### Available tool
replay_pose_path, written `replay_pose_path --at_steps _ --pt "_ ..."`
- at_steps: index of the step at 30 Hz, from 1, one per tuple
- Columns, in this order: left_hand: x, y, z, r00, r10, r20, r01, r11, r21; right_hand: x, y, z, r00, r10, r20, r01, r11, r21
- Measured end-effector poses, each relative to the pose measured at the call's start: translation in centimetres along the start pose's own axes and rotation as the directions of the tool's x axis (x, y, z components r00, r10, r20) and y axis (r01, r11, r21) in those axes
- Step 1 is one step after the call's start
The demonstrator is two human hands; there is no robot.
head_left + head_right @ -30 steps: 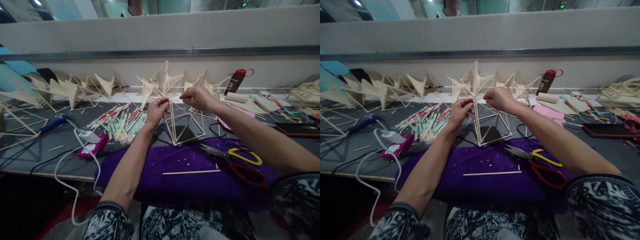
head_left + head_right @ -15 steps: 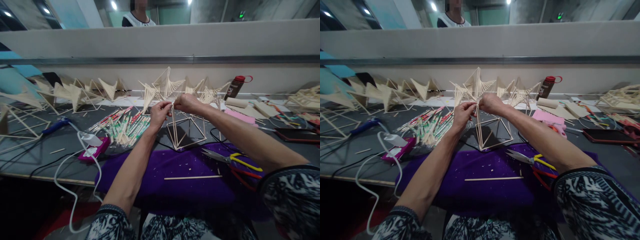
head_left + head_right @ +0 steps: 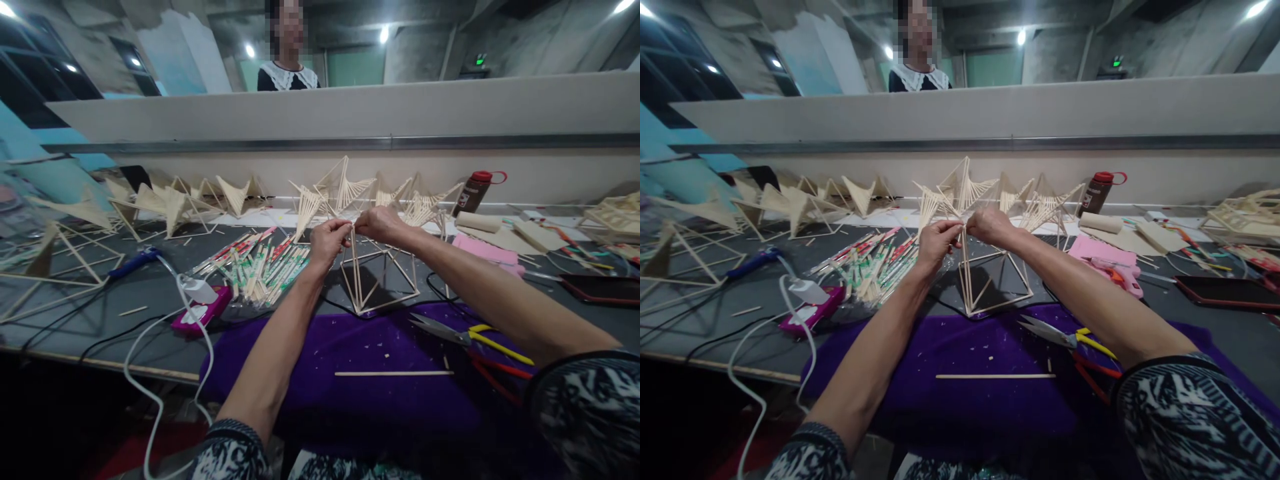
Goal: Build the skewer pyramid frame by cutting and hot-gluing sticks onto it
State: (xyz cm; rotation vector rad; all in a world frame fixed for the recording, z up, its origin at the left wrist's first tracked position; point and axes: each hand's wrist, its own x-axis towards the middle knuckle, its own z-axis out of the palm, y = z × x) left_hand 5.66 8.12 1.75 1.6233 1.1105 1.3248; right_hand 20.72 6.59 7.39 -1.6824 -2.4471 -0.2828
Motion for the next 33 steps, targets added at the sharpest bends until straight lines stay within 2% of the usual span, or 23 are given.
replay_pose_path --at_steps 13,20,25,30,33 --pt "0.3 -0.1 0.1 0.998 0.049 -0.031 -0.047 0.997 0.056 0.1 -0.2 0.1 1.000 0.001 0.026 0.000 0.999 -0.037" --pt "-0.1 -0.4 0.4 0.997 0.066 -0.034 -0.066 0.997 0.027 0.0 -0.1 0.1 1.000 0.001 0.014 0.000 0.999 -0.042" --pt "0.0 -0.7 0.8 0.996 0.090 -0.027 -0.090 0.996 -0.002 -0.2 0.4 0.2 0.999 -0.051 0.004 0.051 0.998 -0.032" --pt "0.5 -1.0 1.2 0.994 0.109 -0.020 -0.109 0.994 0.020 -0.9 1.1 -1.2 0.999 0.016 -0.028 -0.015 1.000 0.023" --pt "0.4 -0.9 1.1 0.992 0.124 -0.009 -0.124 0.991 0.040 -2.0 1.5 -2.8 0.990 0.082 -0.117 -0.069 0.991 0.111"
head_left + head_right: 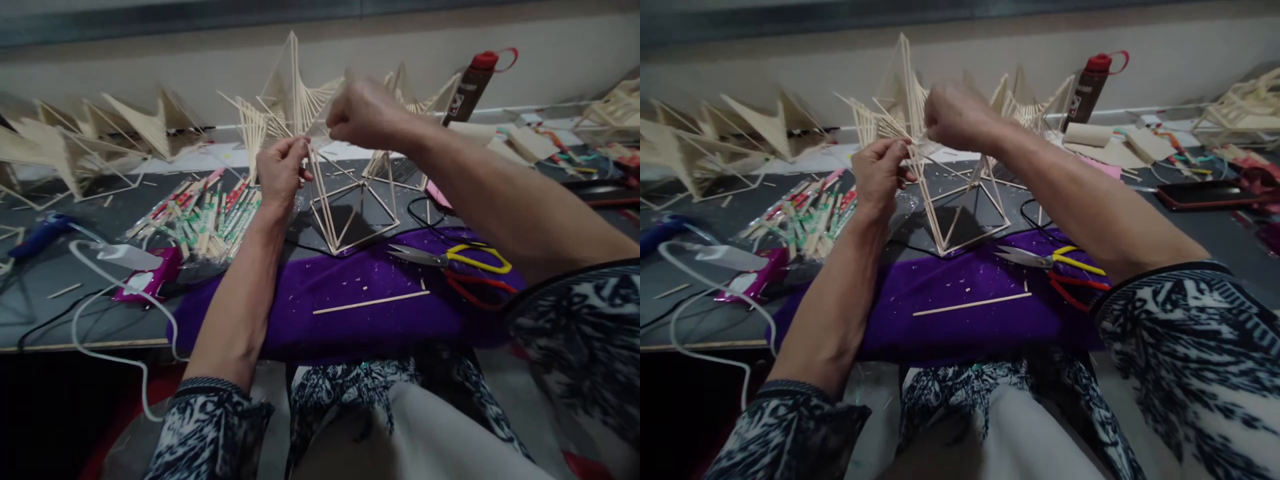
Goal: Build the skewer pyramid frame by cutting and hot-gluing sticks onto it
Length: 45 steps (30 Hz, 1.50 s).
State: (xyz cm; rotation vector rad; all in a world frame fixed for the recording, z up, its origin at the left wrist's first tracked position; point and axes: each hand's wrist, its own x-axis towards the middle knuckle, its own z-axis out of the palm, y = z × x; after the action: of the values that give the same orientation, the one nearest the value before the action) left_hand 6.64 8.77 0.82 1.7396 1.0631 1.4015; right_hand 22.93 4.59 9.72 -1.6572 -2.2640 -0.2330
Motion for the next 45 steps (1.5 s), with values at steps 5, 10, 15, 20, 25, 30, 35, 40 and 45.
replay_pose_path --at_steps 5,10,15,20,25,30,35,40,45 --pt "-0.1 -0.2 -1.1 0.999 -0.043 0.024 0.041 0.996 0.084 -3.6 1.2 -3.3 0.974 0.070 -0.217 -0.025 0.979 0.203" --pt "-0.4 0.0 -2.4 0.995 -0.100 0.006 0.100 0.994 0.037 -10.4 2.8 -5.3 0.942 0.082 -0.327 0.052 0.922 0.383" --pt "-3.7 2.2 -3.1 0.991 -0.105 0.077 0.105 0.994 0.007 -16.6 4.7 -3.6 0.933 0.244 -0.264 -0.064 0.836 0.545" --pt "-7.5 3.1 -3.9 0.976 -0.161 0.149 0.148 0.985 0.092 -18.2 4.9 0.5 0.978 0.198 -0.060 -0.153 0.887 0.436" --pt "-9.8 1.7 -3.5 0.988 -0.120 0.102 0.099 0.977 0.190 -16.2 2.2 4.3 0.972 0.194 0.129 -0.216 0.958 0.188" --pt "-11.8 1.3 -2.3 0.988 0.022 0.153 -0.073 0.939 0.337 -13.8 0.0 6.6 0.965 0.161 0.206 -0.205 0.956 0.210" --pt "-12.6 0.8 -1.8 0.963 0.141 0.232 -0.227 0.886 0.405 -13.4 -0.2 6.7 0.957 0.126 0.261 -0.170 0.974 0.152" --pt "-12.5 0.5 -1.9 0.950 0.176 0.259 -0.274 0.866 0.418 -16.0 -0.4 4.9 0.959 -0.039 0.280 0.033 0.999 0.029" --pt "-12.6 0.7 -2.1 0.956 0.172 0.238 -0.262 0.867 0.425 -20.7 -1.3 1.5 0.901 -0.225 0.371 0.164 0.968 0.189"
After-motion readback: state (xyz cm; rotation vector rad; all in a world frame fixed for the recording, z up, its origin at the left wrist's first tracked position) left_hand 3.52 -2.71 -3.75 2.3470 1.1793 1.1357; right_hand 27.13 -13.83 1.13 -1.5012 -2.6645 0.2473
